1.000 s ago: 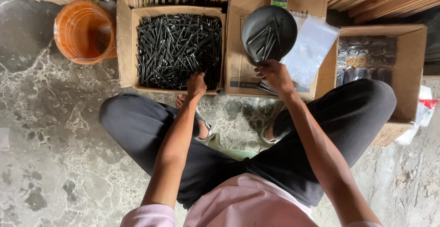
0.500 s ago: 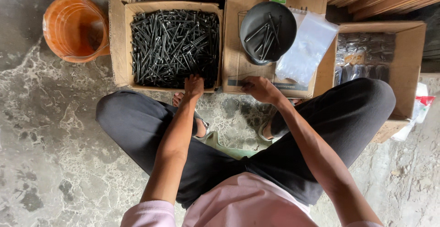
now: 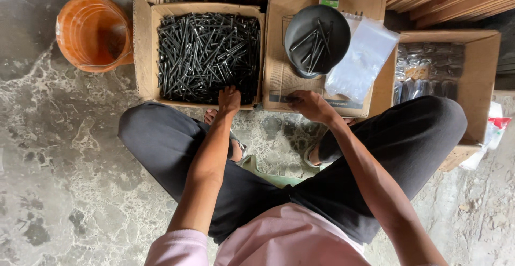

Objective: The person sits on the floor and repeatedly picks up nails from a large cardboard box, placing them into a small metal bowl. They then transfer the nails from the bowl into small plastic bags, seal the bags, and place them into a second cardboard box.

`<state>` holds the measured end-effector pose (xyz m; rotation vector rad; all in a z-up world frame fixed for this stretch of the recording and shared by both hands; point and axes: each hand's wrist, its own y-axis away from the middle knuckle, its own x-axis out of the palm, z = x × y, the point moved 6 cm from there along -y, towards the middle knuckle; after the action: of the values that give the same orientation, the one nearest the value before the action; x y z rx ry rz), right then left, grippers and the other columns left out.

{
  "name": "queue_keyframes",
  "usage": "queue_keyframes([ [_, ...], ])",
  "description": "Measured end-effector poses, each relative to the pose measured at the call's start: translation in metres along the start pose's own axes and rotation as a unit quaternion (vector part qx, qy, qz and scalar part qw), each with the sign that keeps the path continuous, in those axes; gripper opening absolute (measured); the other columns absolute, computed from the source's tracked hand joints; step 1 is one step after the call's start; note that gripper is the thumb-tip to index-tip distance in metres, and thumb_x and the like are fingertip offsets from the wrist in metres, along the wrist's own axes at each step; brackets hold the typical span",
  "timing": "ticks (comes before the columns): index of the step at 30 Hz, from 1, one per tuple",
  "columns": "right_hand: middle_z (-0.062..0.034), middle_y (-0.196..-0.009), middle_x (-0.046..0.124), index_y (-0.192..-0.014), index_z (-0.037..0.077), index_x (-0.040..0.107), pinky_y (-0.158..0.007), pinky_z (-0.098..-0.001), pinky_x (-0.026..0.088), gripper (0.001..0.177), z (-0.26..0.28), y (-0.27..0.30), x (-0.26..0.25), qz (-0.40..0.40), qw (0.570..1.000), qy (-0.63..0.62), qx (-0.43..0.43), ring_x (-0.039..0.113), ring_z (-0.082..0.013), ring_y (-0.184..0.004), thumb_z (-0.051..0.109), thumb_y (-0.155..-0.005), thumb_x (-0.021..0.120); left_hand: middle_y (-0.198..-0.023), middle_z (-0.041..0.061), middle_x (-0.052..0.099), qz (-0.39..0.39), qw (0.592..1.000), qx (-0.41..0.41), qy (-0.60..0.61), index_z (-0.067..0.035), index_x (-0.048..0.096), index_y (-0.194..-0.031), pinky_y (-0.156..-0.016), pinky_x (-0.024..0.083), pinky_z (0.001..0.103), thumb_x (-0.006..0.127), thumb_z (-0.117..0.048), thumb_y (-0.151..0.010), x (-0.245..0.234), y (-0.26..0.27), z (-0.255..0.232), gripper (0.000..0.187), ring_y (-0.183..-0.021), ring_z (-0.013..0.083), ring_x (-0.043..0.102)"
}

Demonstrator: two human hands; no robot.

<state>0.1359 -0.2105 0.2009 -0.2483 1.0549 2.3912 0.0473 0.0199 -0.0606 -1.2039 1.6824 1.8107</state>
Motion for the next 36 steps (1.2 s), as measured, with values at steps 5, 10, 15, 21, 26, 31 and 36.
queue_keyframes([
  [5,-0.0118,-0.092,0.068,-0.11,0.016,0.064,-0.087,-0.0431,0.045,0.032,-0.012,-0.01,0.001,-0.001,1.0,0.001,0.005,0.063,-0.0309,-0.092,0.024,-0.079,0.057,-0.095,0.012,0.06,-0.116,0.992,0.051,-0.017,-0.005,0.065,-0.091,-0.082,0.037,0.04,0.06,-0.009,-0.078,-0.008,0.002,0.0,0.015,-0.099,0.029,0.05],
  [10,-0.0147,-0.094,0.067,-0.111,0.015,0.063,-0.087,-0.0462,0.044,0.035,-0.007,-0.009,-0.001,0.0,1.0,0.0,-0.009,0.061,-0.0359,-0.095,0.026,-0.079,0.058,-0.09,0.011,0.062,-0.198,0.979,0.032,0.027,-0.009,0.068,-0.086,-0.08,0.039,0.042,0.073,-0.011,-0.066,-0.051,0.022,-0.005,0.021,-0.094,0.03,0.051],
  [15,-0.0111,-0.09,0.068,-0.111,0.014,0.063,-0.083,-0.0434,0.046,0.033,-0.002,-0.008,-0.006,-0.033,0.999,0.011,-0.023,0.064,-0.0293,-0.087,0.027,-0.081,0.057,-0.075,0.006,0.057,-0.438,0.882,0.127,0.118,-0.012,0.063,-0.081,-0.071,0.043,0.037,0.066,-0.01,-0.076,-0.148,0.084,-0.049,0.007,-0.078,0.0249,0.054],
  [21,-0.0081,-0.09,0.067,-0.117,0.017,0.058,-0.082,-0.0455,0.045,0.035,-0.007,-0.017,-0.012,-0.1,0.993,-0.026,-0.053,0.063,-0.0297,-0.087,0.034,-0.087,0.052,-0.095,0.007,0.055,-0.451,0.843,0.293,0.013,-0.015,0.06,-0.097,-0.081,0.038,0.035,0.067,-0.019,-0.08,-0.207,0.147,-0.141,0.019,-0.095,0.022,0.047],
  [26,-0.0032,-0.072,0.067,-0.094,0.016,0.067,-0.073,-0.0371,0.049,0.02,0.0,-0.006,-0.018,-0.119,0.991,-0.065,-0.014,0.065,-0.0194,-0.072,0.028,-0.084,0.055,-0.097,0.009,0.051,-0.502,0.802,0.32,-0.05,-0.014,0.058,-0.1,-0.078,0.043,0.035,0.067,-0.012,-0.078,-0.212,0.162,-0.152,0.024,-0.092,0.0227,0.051],
  [31,-0.0112,-0.07,0.062,-0.093,-0.003,0.063,-0.06,-0.0227,0.052,0.019,0.008,0.016,-0.029,-0.155,0.92,-0.36,-0.007,0.06,-0.0139,-0.062,0.011,-0.084,0.056,-0.062,0.002,0.042,-0.273,0.811,0.236,0.461,-0.01,0.053,-0.083,-0.069,0.043,0.034,0.044,-0.038,-0.095,-0.276,0.184,-0.127,0.032,-0.056,0.0165,0.043],
  [36,-0.0097,-0.082,0.062,-0.105,-0.008,0.055,-0.056,-0.0157,0.046,0.027,-0.024,0.006,-0.048,-0.249,0.87,-0.424,-0.012,0.059,-0.0107,-0.069,0.014,-0.089,0.056,-0.12,0.015,0.044,-0.391,0.909,0.115,0.084,-0.007,0.06,-0.104,-0.086,0.043,0.043,0.068,0.006,-0.07,-0.185,0.109,-0.061,0.037,-0.106,0.032,0.051],
])
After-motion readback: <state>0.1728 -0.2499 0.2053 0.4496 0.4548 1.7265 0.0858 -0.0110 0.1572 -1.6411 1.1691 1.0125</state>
